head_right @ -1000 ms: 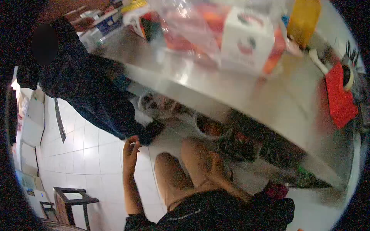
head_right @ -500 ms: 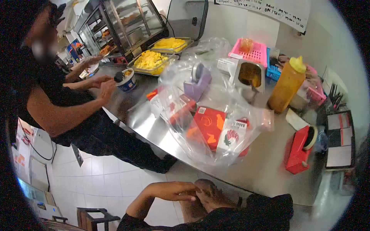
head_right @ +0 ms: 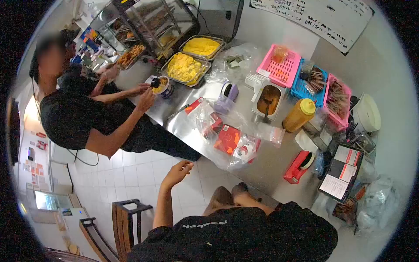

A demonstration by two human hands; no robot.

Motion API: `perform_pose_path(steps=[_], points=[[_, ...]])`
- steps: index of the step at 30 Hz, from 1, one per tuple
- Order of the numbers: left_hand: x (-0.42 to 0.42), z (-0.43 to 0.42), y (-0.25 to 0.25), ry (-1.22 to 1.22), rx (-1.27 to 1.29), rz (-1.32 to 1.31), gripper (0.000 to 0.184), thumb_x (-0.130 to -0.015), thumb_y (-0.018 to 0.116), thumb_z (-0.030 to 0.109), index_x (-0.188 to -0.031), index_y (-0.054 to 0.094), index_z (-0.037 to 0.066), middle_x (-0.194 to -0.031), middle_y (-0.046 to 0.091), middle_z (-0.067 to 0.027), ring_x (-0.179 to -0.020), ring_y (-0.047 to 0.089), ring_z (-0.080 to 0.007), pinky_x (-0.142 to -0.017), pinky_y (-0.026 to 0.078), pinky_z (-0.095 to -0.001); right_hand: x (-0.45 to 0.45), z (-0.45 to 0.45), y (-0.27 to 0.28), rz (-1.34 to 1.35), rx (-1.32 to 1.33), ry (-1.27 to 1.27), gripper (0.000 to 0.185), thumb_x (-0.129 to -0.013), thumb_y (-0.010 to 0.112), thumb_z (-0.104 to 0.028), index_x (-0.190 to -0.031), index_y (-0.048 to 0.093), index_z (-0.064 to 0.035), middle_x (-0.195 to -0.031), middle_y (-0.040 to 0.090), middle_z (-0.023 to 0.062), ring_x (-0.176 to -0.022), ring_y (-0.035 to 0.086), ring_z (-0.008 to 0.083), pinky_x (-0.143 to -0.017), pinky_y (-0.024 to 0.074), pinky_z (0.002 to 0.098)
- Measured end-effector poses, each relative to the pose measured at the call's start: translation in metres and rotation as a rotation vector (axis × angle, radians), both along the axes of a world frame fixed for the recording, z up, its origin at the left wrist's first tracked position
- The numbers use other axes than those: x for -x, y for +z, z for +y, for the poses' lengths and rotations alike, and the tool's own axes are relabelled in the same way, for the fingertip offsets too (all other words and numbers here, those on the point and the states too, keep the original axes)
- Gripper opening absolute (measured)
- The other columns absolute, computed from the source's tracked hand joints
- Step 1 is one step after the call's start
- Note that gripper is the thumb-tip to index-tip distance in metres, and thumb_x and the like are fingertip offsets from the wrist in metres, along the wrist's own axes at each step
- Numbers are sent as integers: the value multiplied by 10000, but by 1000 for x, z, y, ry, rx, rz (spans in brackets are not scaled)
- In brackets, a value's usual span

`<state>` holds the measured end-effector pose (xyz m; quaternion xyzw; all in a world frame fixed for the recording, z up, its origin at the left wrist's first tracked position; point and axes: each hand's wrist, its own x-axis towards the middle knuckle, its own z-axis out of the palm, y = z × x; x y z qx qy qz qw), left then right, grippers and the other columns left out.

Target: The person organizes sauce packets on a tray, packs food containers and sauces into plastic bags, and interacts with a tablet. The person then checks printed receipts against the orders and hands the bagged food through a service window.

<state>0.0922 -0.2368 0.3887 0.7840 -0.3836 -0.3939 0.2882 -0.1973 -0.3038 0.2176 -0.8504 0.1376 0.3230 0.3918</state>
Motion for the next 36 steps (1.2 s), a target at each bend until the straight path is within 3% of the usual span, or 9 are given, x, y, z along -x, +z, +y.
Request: perform_pose_path(steps=[3,6,9,11,12,14,15,22,36], points=[[5,29,-10,156,-79,-117,420,-881,576,398,-1023,615,5,-885,659,-197,-820,643,-298,-730,494,-365,-71,-22,66,-9,-246,242,356,-784,601,-314,-870,677,22,-938,647,231,-785,631,307,-689,472,437],[4,49,-10,211,-202,-277,416,-882,558,406,-1012,625,17,-893,655,-212,-836,637,-345,-743,495,-399,-131,-74,204,-704,-313,-449,197,-842,548,-202,-828,596,-12,-748,607,168,-702,597,288,-654,453,390],[-8,67,-11,209,-258,-243,397,-894,514,409,-1032,632,56,-959,643,-187,-909,611,-347,-770,487,-419,-208,-123,218,-1085,373,-597,361,-834,621,-248,-1076,551,10,-1027,590,199,-946,568,351,-838,444,406],[-5,70,-12,15,-210,-376,377,-897,481,421,-1032,650,113,-989,620,-132,-940,584,-327,-769,481,-427,-255,-159,159,-960,803,-472,547,-778,676,-374,-1163,525,-16,-1213,516,187,-1100,485,358,-938,395,410],[-18,84,-106,-116,8,-507,370,-895,480,426,-1033,661,134,-960,611,-136,-906,587,-323,-739,485,-438,-272,-171,152,-916,735,-426,534,-758,698,-381,-1136,560,-30,-1198,538,156,-1135,466,339,-968,376,406],[-7,57,-104,64,-180,-297,359,-864,516,391,-1011,644,90,-998,637,-164,-896,590,-348,-763,476,-462,-286,-178,165,-1218,434,-284,487,-722,738,-340,-1093,598,-58,-1173,565,121,-1149,466,307,-987,364,400],[2,43,-10,127,-366,-216,403,-858,529,420,-1004,641,61,-921,650,-175,-822,608,-369,-718,484,-489,-293,-175,163,-1200,414,-229,503,-713,741,-345,-1101,592,-61,-1173,562,123,-1148,466,309,-985,364,403],[10,83,32,378,-291,16,508,-875,528,448,-931,638,-45,-889,640,-201,-870,610,-372,-734,479,-472,-329,-138,147,-1081,491,-5,622,-648,757,-377,-1156,548,-84,-1179,543,137,-1140,463,324,-973,358,422],[28,76,-43,329,-164,-78,512,-854,516,478,-877,676,-8,-791,665,-182,-824,638,-344,-739,488,-448,-284,-190,166,-985,561,-33,873,-519,789,-442,-1265,460,-131,-1189,503,165,-1125,457,355,-950,345,459]])
